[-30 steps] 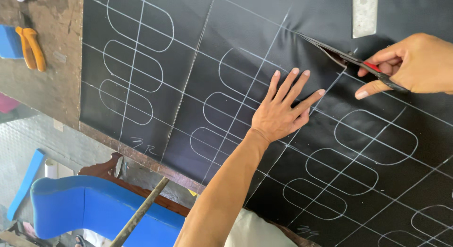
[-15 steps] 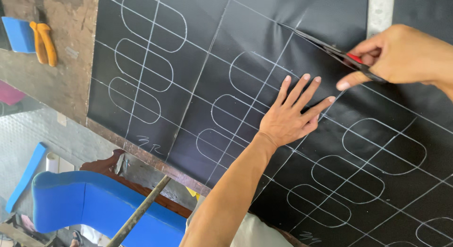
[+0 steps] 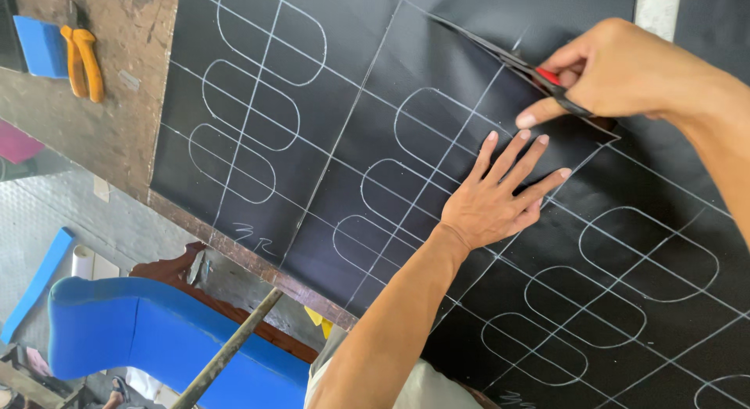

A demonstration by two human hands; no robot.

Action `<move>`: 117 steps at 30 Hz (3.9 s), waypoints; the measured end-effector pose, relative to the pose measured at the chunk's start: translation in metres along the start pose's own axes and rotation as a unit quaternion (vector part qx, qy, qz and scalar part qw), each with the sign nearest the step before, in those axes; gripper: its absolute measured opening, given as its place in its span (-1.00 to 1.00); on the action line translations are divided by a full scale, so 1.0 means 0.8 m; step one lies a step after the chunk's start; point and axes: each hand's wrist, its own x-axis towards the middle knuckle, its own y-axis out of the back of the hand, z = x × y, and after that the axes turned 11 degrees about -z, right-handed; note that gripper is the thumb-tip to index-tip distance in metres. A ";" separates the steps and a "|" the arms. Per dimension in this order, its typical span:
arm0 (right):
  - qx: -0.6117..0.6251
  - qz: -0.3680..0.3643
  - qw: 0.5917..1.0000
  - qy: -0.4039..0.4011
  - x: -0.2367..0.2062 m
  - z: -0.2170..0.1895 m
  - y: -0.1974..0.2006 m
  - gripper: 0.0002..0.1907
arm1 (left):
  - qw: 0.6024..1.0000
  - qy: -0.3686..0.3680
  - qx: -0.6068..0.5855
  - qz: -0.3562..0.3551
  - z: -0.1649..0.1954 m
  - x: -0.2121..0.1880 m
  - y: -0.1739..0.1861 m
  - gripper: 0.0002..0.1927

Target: The person uses shears to cut a black sheet marked with white oval outlines on a wooden table. They then place a newspaper on a cut piece, trim the edges, and finally cut a beige backing sheet to match the black piece's shape.

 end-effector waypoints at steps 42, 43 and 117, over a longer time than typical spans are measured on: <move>0.052 -0.040 0.993 -0.094 0.078 -0.040 -0.012 -0.39 | 0.999 -0.009 -0.040 0.027 -0.295 -0.058 0.161 -0.38; 0.060 -0.030 0.994 -0.084 0.077 -0.048 -0.010 -0.41 | 0.999 -0.001 -0.045 0.012 -0.297 -0.056 0.159 -0.37; 0.055 -0.014 0.998 0.015 0.215 -0.370 0.036 -0.39 | 1.000 0.004 0.012 -0.022 -0.311 -0.049 0.159 -0.40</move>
